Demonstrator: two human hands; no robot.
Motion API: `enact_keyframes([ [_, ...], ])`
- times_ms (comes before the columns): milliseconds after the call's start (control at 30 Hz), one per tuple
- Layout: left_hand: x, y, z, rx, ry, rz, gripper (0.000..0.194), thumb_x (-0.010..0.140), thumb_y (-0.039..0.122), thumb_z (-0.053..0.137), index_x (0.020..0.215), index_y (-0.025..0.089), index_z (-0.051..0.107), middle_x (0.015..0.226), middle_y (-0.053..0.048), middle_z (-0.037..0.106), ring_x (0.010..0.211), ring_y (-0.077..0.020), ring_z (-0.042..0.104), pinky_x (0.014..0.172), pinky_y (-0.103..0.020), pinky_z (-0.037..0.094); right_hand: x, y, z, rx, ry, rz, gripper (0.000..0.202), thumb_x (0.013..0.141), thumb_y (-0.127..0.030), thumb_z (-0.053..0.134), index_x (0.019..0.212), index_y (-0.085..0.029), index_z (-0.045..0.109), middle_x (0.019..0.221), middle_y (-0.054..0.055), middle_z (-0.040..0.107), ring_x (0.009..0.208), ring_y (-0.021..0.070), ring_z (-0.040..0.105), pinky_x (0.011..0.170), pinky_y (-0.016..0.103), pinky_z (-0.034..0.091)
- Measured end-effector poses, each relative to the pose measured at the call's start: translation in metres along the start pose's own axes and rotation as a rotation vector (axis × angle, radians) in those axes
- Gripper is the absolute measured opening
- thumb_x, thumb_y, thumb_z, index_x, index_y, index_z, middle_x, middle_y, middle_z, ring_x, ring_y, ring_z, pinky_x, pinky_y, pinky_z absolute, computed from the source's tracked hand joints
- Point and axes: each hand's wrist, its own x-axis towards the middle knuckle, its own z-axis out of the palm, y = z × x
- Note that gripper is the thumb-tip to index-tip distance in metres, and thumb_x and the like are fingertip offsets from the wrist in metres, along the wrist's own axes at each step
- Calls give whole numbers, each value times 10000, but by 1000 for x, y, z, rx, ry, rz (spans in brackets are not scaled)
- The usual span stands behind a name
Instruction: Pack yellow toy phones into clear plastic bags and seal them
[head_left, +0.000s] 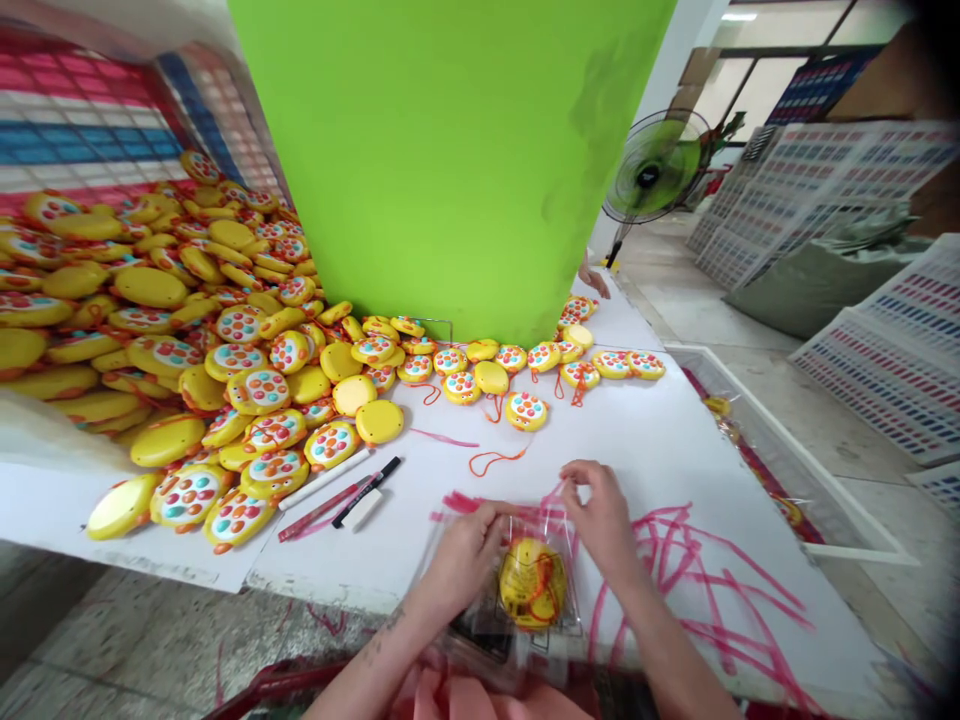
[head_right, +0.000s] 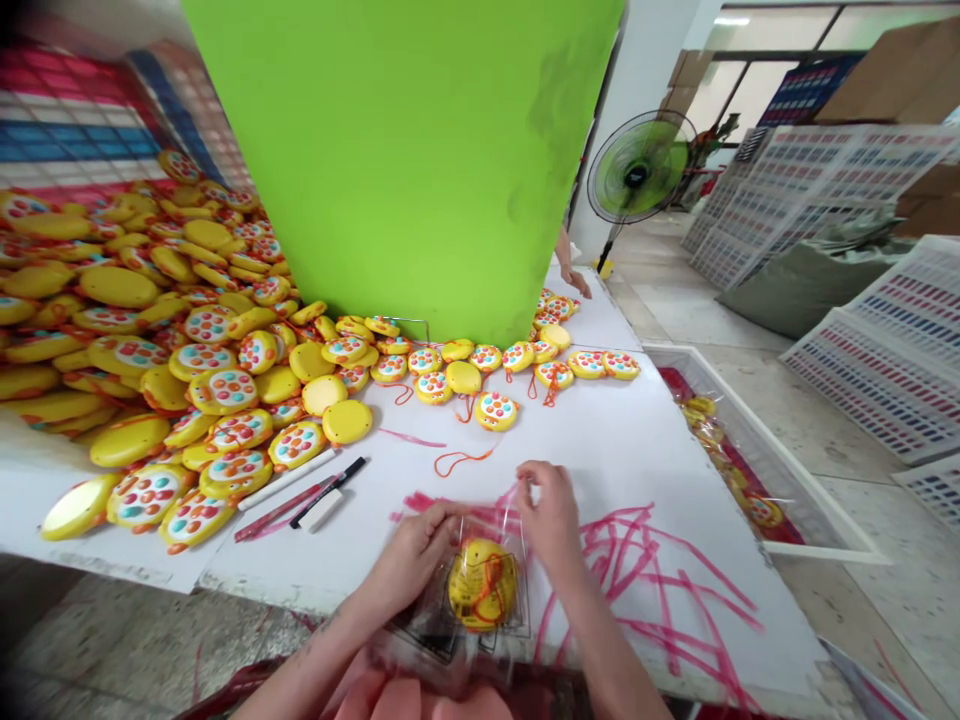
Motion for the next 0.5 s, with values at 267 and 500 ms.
enact_keyframes([
  [267,10,-41,2,-242,51,-187,318,896,349,399,1064,144,574,911,-92,678,698,-186,613,535,-268,470,2,113,-52,-256,28,193,234,733,-217,452,862,-171,642,789,92,647,796,267,565,836,455,407],
  [500,14,-43,1,-333,34,-215,301,871,378,439,1016,158,585,909,-84,676,745,-191,627,547,-265,468,-6,66,-39,-52,-168,190,365,862,-369,426,1087,-169,633,951,96,646,813,225,598,772,360,467],
])
